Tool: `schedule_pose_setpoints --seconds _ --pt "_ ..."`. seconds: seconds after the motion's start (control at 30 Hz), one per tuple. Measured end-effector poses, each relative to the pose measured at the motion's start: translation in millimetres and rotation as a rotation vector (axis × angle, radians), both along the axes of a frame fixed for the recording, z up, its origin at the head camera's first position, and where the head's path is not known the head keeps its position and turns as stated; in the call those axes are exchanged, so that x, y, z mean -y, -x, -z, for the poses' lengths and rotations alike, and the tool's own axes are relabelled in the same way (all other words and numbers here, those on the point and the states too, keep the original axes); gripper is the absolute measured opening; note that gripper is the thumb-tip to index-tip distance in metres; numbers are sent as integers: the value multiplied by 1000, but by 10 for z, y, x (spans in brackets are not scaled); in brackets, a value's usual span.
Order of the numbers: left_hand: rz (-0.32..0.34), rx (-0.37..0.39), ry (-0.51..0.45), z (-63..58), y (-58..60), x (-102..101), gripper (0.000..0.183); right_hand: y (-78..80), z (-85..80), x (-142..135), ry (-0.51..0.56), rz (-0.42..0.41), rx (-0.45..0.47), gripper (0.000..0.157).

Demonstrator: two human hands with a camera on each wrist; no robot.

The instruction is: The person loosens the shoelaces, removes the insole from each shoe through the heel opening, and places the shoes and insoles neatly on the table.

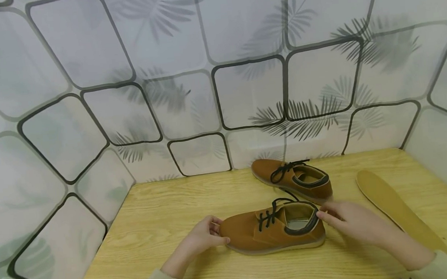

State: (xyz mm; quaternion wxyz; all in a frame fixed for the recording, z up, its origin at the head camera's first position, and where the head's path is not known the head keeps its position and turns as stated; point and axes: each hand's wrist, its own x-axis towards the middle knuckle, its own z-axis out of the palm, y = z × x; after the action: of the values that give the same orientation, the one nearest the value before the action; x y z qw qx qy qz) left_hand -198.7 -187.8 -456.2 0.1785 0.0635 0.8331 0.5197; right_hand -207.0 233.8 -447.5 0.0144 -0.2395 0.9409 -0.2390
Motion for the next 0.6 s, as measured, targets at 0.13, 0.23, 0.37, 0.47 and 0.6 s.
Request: schedule_pose_setpoints --seconds 0.13,0.23,0.37,0.47,0.6 --pt "6 -4 -2 -4 -5 0 51 30 51 -15 65 -31 105 29" --pt "16 -11 -1 -13 -12 2 51 53 65 -20 163 -76 211 32" --pt "20 -20 3 -33 -31 -6 51 94 96 -49 297 -144 373 37" --pt "12 -22 13 -55 -40 -23 50 135 141 -91 349 -188 445 39" --pt "-6 -25 38 -79 -26 -37 50 138 133 -99 411 -178 536 41"
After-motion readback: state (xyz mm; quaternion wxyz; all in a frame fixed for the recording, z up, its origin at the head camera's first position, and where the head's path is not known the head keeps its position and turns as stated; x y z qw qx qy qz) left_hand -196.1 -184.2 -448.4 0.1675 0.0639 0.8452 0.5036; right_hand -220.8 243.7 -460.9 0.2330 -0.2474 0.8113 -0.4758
